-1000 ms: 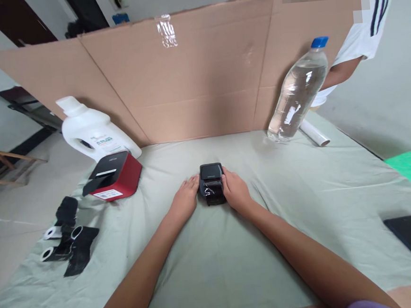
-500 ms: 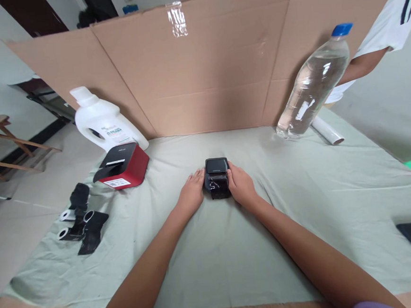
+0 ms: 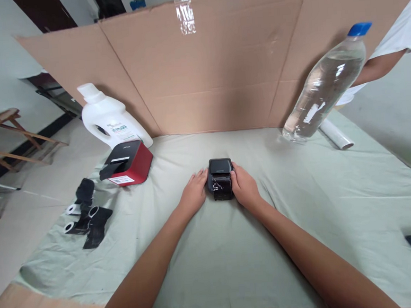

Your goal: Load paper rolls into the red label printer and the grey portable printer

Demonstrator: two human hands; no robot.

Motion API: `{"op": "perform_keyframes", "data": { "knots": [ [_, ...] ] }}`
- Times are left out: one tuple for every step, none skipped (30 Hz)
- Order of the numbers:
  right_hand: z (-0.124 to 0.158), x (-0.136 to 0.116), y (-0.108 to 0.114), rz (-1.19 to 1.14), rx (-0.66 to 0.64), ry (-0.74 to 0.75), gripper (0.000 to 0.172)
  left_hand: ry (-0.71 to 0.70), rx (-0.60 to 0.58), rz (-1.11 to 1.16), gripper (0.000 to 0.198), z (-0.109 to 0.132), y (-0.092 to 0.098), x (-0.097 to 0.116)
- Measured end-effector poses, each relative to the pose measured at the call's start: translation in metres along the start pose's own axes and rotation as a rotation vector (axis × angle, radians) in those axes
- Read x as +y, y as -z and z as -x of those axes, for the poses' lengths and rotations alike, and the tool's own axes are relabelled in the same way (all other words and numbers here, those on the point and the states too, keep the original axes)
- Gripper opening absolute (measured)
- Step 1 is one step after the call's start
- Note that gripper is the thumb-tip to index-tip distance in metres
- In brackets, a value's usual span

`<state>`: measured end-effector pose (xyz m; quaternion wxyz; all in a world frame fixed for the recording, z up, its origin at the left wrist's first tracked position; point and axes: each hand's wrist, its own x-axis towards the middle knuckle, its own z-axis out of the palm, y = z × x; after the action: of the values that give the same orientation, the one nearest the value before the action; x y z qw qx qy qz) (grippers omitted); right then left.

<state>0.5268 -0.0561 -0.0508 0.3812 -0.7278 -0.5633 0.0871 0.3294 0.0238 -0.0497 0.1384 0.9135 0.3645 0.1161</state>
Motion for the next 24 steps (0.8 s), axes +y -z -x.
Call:
{"op": "perform_keyframes", "data": {
  "knots": [
    [-0.0003,0.0001,-0.0001,-0.001,0.0,-0.011,0.055,0.001,0.004,0.004,0.071,0.0002,-0.0002,0.0001],
    [-0.0006,0.0003,-0.0003,-0.001,-0.001,-0.023,0.056,0.0,0.005,0.007,0.071,0.0003,-0.0003,0.0002],
    [-0.0008,0.0005,-0.0005,-0.001,0.0,-0.032,0.056,0.001,0.005,0.01,0.07,0.0004,-0.0004,0.0002],
    [-0.0011,0.0007,-0.0009,-0.002,0.001,-0.04,0.056,0.002,0.005,0.012,0.07,0.0005,-0.0004,0.0001],
    [-0.0013,0.0009,-0.0012,-0.004,0.0,-0.043,0.056,0.001,0.004,0.015,0.07,0.0006,-0.0002,-0.0002],
    [-0.0014,0.001,-0.0014,-0.007,0.0,-0.042,0.056,-0.001,0.002,0.018,0.07,0.0006,0.0002,-0.0005],
    [-0.0015,0.001,-0.0014,-0.013,0.002,-0.041,0.055,-0.004,-0.001,0.023,0.069,0.0007,0.0007,-0.0009],
    [-0.0016,0.0009,-0.0013,-0.021,0.004,-0.038,0.055,-0.01,-0.004,0.028,0.069,0.0008,0.0013,-0.0014],
    [-0.0017,0.0007,-0.0009,-0.031,0.008,-0.037,0.054,-0.015,-0.008,0.034,0.068,0.0009,0.0019,-0.0018],
    [-0.0019,0.0004,-0.0004,-0.043,0.012,-0.039,0.053,-0.021,-0.012,0.04,0.067,0.001,0.0026,-0.0021],
    [-0.0021,0.0001,0.0001,-0.058,0.016,-0.047,0.051,-0.024,-0.015,0.045,0.067,0.0012,0.0033,-0.0023],
    [-0.0023,-0.0001,0.0006,-0.077,0.018,-0.061,0.048,-0.025,-0.016,0.049,0.066,0.0014,0.0039,-0.0023],
    [-0.0026,-0.0002,0.001,-0.097,0.021,-0.077,0.045,-0.024,-0.016,0.051,0.066,0.0016,0.0044,-0.0022],
    [-0.003,-0.0002,0.0012,-0.116,0.028,-0.089,0.041,-0.023,-0.014,0.051,0.065,0.0018,0.0047,-0.0019],
    [-0.0033,0.0001,0.0013,-0.132,0.041,-0.091,0.037,-0.021,-0.011,0.051,0.065,0.0019,0.0049,-0.0016],
    [-0.0036,0.0005,0.0011,-0.144,0.06,-0.079,0.032,-0.019,-0.011,0.051,0.065,0.002,0.005,-0.0014],
    [-0.0039,0.0009,0.0009,-0.152,0.083,-0.054,0.028,-0.018,-0.01,0.052,0.065,0.002,0.0051,-0.0011],
    [-0.0042,0.0014,0.0008,-0.158,0.107,-0.021,0.024,-0.018,-0.01,0.053,0.065,0.0019,0.0051,-0.001],
    [-0.0045,0.0017,0.0009,-0.166,0.127,0.013,0.022,-0.019,-0.009,0.054,0.065,0.0019,0.0051,-0.0009],
    [-0.0048,0.0019,0.0012,-0.176,0.141,0.04,0.022,-0.021,-0.007,0.055,0.065,0.0019,0.0051,-0.0008],
    [-0.005,0.002,0.0017,-0.188,0.15,0.057,0.023,-0.023,-0.006,0.056,0.066,0.0018,0.0052,-0.0007],
    [-0.0052,0.0019,0.0024,-0.201,0.154,0.066,0.025,-0.023,-0.003,0.058,0.066,0.0018,0.0054,-0.0006],
    [-0.0054,0.0017,0.0031,-0.213,0.154,0.068,0.028,-0.023,-0.001,0.06,0.066,0.0019,0.0055,-0.0005],
    [-0.0056,0.0016,0.0036,-0.225,0.149,0.068,0.031,-0.022,0.001,0.061,0.066,0.002,0.0057,-0.0004]
  ]
}}
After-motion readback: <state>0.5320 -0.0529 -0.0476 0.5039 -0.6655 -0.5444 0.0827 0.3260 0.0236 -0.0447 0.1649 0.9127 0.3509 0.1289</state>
